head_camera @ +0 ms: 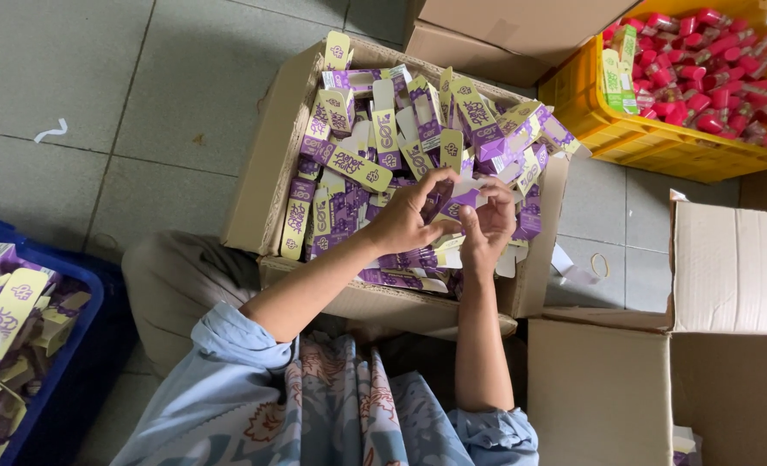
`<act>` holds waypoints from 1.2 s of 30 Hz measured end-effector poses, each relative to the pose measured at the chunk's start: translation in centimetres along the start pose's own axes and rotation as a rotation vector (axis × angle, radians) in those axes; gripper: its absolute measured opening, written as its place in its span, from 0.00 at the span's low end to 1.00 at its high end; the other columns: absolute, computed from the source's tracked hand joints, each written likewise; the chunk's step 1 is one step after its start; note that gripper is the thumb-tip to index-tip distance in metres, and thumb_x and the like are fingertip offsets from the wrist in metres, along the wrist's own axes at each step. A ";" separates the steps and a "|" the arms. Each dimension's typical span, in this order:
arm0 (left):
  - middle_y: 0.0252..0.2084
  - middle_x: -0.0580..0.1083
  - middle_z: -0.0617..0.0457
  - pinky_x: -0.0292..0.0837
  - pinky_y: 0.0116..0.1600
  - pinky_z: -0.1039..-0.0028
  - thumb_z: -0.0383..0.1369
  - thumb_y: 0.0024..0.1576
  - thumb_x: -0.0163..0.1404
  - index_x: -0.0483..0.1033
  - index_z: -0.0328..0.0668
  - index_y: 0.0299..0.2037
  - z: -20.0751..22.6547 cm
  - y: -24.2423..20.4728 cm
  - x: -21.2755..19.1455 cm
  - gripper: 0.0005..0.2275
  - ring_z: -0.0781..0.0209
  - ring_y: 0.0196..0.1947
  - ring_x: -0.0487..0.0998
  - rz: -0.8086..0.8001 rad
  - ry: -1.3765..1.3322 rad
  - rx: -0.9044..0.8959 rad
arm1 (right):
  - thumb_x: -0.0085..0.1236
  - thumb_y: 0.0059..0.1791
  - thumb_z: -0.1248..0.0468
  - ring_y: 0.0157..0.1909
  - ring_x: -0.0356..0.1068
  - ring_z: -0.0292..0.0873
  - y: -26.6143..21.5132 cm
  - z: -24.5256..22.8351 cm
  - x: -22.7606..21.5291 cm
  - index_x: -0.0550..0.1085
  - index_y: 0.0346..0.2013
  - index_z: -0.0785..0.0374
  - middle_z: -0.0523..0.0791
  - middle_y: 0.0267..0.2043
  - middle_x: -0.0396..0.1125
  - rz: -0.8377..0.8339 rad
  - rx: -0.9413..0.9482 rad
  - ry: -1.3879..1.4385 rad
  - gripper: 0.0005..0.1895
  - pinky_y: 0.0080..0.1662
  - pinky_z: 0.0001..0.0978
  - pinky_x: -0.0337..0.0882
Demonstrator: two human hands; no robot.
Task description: The person sits on the floor and repeatedly folds small purple-and-white cardboard boxes by hand. They pick each box from a large open carton, fold the flaps, and place the folded boxes back into the same carton. A yellow crate with red items and a blue bin with similar boxes are visible nearby.
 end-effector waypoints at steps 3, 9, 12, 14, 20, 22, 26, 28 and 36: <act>0.43 0.75 0.39 0.82 0.40 0.57 0.34 0.54 0.66 0.58 0.45 0.66 1.0 0.0 0.1 0.33 0.43 0.37 0.82 0.016 -0.021 0.003 | 0.59 0.51 0.66 0.53 0.64 0.46 -0.3 0.8 -0.2 0.67 0.46 0.62 0.49 0.49 0.64 0.013 -0.008 0.030 0.12 0.57 0.43 0.65; 0.41 0.74 0.40 0.81 0.34 0.58 0.32 0.55 0.65 0.59 0.44 0.65 0.4 0.0 0.9 0.32 0.43 0.34 0.81 0.026 -0.023 0.030 | 0.59 0.51 0.64 0.50 0.65 0.48 -0.3 0.9 -0.8 0.66 0.45 0.62 0.51 0.46 0.65 -0.009 -0.088 -0.069 0.13 0.55 0.44 0.65; 0.43 0.74 0.33 0.81 0.41 0.49 0.31 0.55 0.64 0.60 0.42 0.64 0.3 -0.3 1.1 0.30 0.33 0.39 0.80 0.011 -0.070 0.024 | 0.60 0.50 0.63 0.49 0.66 0.47 0.0 -0.1 -0.7 0.62 0.45 0.61 0.51 0.44 0.65 -0.011 -0.158 -0.028 0.17 0.54 0.42 0.63; 0.43 0.74 0.33 0.81 0.41 0.48 0.30 0.55 0.64 0.60 0.42 0.64 0.5 -0.2 1.2 0.29 0.33 0.40 0.80 0.011 -0.078 0.029 | 0.60 0.50 0.63 0.47 0.67 0.48 0.0 0.4 -1.0 0.64 0.45 0.62 0.51 0.42 0.67 -0.023 -0.141 -0.044 0.15 0.53 0.43 0.65; 0.42 0.75 0.34 0.81 0.42 0.49 0.29 0.56 0.61 0.64 0.37 0.61 2.4 0.3 0.8 0.25 0.33 0.41 0.80 -0.005 -0.022 0.057 | 0.58 0.52 0.61 0.41 0.67 0.46 0.2 2.3 -1.7 0.73 0.37 0.65 0.51 0.35 0.68 -0.074 -0.141 -0.158 0.09 0.50 0.44 0.66; 0.42 0.76 0.37 0.81 0.43 0.51 0.30 0.57 0.61 0.66 0.36 0.59 3.5 0.9 0.4 0.23 0.37 0.41 0.81 -0.004 0.017 0.083 | 0.58 0.51 0.63 0.41 0.68 0.48 0.0 2.4 -1.4 0.74 0.36 0.67 0.52 0.35 0.69 -0.063 -0.134 -0.153 0.08 0.50 0.44 0.67; 0.43 0.76 0.37 0.83 0.45 0.56 0.30 0.59 0.60 0.68 0.37 0.53 6.6 1.3 -0.7 0.17 0.39 0.41 0.81 0.051 0.142 0.137 | 0.61 0.51 0.66 0.46 0.72 0.50 -0.5 0.6 -0.6 0.74 0.39 0.71 0.57 0.44 0.70 -0.004 -0.151 -0.163 0.08 0.48 0.42 0.71; 0.42 0.76 0.37 0.83 0.43 0.58 0.30 0.59 0.59 0.68 0.37 0.52 6.5 1.2 -0.6 0.16 0.40 0.40 0.82 0.048 0.189 0.147 | 0.62 0.51 0.67 0.47 0.72 0.51 -0.7 0.3 -0.7 0.75 0.40 0.71 0.58 0.45 0.70 0.008 -0.170 -0.188 0.08 0.48 0.42 0.71; 0.47 0.76 0.45 0.83 0.49 0.64 0.34 0.61 0.57 0.67 0.49 0.62 3.0 -1.0 0.9 0.19 0.50 0.44 0.82 0.056 0.539 0.423 | 0.56 0.55 0.63 0.50 0.75 0.56 -0.9 1.3 -1.7 0.72 0.30 0.69 0.59 0.46 0.71 0.046 -0.149 -0.014 0.13 0.50 0.46 0.74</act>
Point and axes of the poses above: each hand's wrist, its own y-axis towards the middle knuckle, its own x-axis out of the palm, z = x × y, the point moved 7 cm from there along y, towards the middle knuckle
